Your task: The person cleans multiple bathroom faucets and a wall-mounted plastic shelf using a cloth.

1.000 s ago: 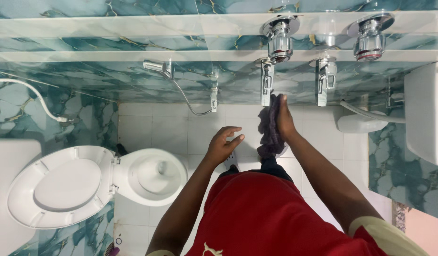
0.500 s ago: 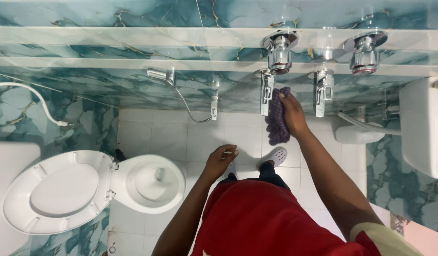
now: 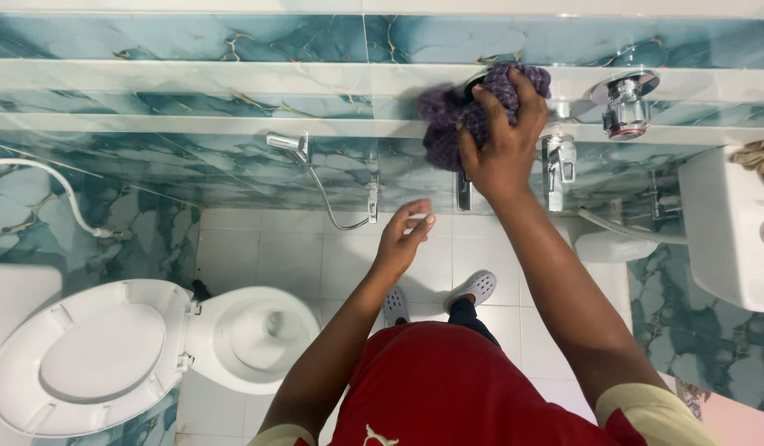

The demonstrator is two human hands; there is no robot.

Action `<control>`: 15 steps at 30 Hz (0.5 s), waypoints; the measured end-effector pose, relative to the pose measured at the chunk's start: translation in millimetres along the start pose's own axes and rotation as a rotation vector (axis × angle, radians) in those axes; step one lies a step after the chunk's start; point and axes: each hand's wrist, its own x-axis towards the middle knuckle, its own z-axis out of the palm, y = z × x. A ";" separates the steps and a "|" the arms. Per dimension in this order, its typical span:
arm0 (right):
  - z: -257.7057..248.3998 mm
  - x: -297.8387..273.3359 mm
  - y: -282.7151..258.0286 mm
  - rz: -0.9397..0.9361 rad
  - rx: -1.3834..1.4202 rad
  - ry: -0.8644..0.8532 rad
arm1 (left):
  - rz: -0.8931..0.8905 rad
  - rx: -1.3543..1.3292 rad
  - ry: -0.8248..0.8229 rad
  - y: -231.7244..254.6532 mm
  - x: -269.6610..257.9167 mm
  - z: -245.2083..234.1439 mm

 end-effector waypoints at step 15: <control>6.5 5.4 5.6 -0.500 -0.552 -0.369 | -0.076 -0.642 -0.229 81.7 106.0 48.7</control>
